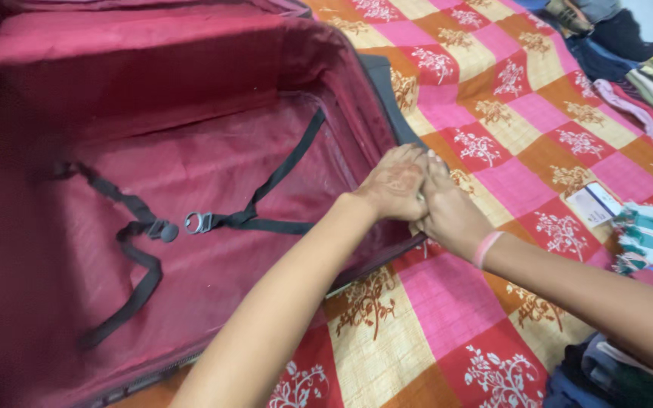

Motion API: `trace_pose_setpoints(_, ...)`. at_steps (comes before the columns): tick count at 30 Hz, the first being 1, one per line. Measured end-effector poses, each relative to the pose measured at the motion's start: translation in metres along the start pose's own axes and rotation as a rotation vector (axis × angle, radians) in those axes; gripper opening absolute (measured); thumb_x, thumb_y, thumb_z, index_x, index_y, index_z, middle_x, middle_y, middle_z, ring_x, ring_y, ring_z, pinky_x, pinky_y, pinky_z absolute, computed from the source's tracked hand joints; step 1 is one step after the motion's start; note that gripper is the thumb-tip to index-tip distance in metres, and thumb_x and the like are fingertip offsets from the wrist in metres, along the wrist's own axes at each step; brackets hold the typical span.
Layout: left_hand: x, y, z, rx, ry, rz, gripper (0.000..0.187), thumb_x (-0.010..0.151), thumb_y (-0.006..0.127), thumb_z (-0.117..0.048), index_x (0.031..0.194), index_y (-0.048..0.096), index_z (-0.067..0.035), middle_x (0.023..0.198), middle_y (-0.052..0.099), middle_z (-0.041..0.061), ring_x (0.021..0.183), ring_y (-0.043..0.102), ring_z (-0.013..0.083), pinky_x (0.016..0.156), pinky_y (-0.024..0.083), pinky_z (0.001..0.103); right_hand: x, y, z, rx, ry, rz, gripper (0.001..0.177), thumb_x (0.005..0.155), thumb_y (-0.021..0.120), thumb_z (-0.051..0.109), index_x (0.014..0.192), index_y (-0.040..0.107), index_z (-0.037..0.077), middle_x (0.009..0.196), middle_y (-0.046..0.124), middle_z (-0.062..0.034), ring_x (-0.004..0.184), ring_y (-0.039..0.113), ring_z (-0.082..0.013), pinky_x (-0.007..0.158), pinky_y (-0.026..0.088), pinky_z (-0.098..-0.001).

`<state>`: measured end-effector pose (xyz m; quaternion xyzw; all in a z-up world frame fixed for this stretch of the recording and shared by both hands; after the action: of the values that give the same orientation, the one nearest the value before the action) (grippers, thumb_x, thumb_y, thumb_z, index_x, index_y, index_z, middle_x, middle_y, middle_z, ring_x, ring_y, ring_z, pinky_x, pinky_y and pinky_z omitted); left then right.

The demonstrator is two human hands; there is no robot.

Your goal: The person wipes the interior and exterior of a purple suitcase with a cloth, then opens it and places folded clothes inside. The suitcase is cleaned thoroughly before packing begins.

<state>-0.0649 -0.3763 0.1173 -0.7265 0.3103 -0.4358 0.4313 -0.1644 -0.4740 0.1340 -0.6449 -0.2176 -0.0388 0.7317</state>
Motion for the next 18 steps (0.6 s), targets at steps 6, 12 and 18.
trace_pose_setpoints(6, -0.04, 0.022, -0.025, -0.07, 0.092, -0.239, 0.089, 0.077, 0.058, -0.036, 0.144, 0.037, 0.018, 0.154, 0.037, 0.038, 0.151, 0.027, 0.0454, 0.128, 0.015, 0.043, -0.04, -0.019, 0.019, 0.048, -0.121, -0.038, 0.056, 0.091, 0.058, 0.006, 0.143, 0.045, -0.011, 0.154, 0.03, -0.0426, 0.145, 0.031, -0.0529, 0.121, 0.029, -0.0487)
trace_pose_setpoints(12, -0.087, 0.027, -0.05, -0.111, 0.078, -0.186, 0.09, 0.079, 0.064, -0.042, 0.141, 0.041, 0.018, 0.149, 0.04, 0.04, 0.145, 0.034, 0.0487, 0.124, 0.024, 0.045, -0.072, -0.015, 0.048, 0.06, -0.188, -0.106, 0.048, 0.091, 0.055, 0.005, 0.137, 0.051, -0.006, 0.149, 0.044, -0.0335, 0.145, 0.037, -0.0506, 0.121, 0.029, -0.0531)
trace_pose_setpoints(18, -0.127, 0.007, -0.054, -0.04, -0.038, -0.084, 0.054, 0.082, 0.07, -0.039, 0.115, 0.063, 0.004, 0.112, 0.069, 0.022, 0.11, 0.068, 0.0344, 0.098, 0.052, 0.042, -0.064, -0.011, 0.074, 0.054, -0.228, -0.08, 0.036, 0.09, 0.057, 0.006, 0.125, 0.06, -0.003, 0.126, 0.064, -0.0258, 0.132, 0.054, -0.0417, 0.118, 0.034, -0.0558)
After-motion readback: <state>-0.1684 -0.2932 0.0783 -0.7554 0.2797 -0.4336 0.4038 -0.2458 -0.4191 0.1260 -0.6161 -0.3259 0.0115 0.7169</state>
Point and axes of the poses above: each hand's wrist, its own x-axis towards the middle knuckle, its own y-axis out of the palm, z = x × y, the point moved 2 cm from there along x, towards the middle knuckle
